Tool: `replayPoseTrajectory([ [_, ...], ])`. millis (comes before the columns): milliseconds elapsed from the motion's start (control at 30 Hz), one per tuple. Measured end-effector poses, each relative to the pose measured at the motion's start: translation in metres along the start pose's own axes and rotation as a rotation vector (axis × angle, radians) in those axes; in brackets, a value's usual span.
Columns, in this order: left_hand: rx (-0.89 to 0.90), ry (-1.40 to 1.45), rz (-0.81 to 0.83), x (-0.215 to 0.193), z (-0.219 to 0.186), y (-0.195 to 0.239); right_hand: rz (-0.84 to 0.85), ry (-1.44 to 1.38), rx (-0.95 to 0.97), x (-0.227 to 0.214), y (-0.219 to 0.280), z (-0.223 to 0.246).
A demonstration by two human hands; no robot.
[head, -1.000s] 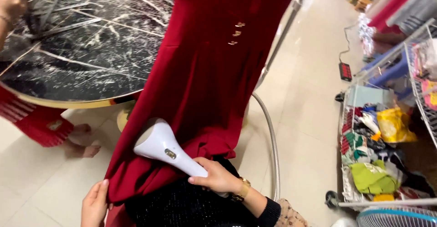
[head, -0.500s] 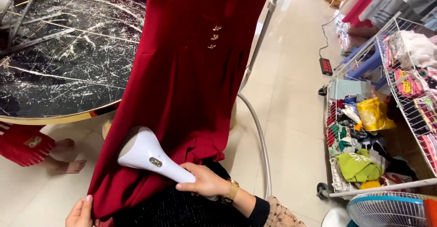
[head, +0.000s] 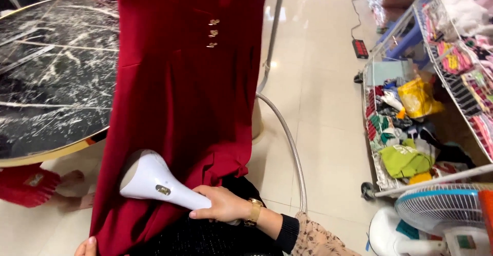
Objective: Using a handheld garment steamer to remove wrinkles from a red dress while holding the fabric taut.
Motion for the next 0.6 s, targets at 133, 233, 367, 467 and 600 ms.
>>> replayPoseTrajectory([
  [133, -0.242, 0.122, 0.057, 0.013, 0.008, -0.001, 0.011, 0.001, -0.013, 0.0, -0.001, -0.004],
  [233, -0.44, 0.179, 0.101, 0.005, 0.012, 0.002, 0.016, -0.031, 0.003, -0.002, 0.0, -0.002],
  [367, -0.638, 0.239, 0.133, 0.002, 0.015, -0.001, 0.013, -0.019, -0.013, -0.002, -0.001, -0.004],
  [467, -0.846, 0.301, 0.155, -0.002, 0.015, 0.0, 0.023, -0.016, -0.015, -0.001, -0.001, -0.006],
  [600, -1.166, 0.389, 0.152, -0.016, 0.023, 0.01, -0.004, -0.032, -0.036, 0.001, -0.004, -0.012],
])
Point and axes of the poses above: each hand's wrist, its own y-axis away from the middle knuckle, its own x-axis out of the palm, z = x × y, the point moved 1 cm from there along -y, towards the middle knuckle, and after that the axes turned 9 degrees about x, right-handed, at the moved point
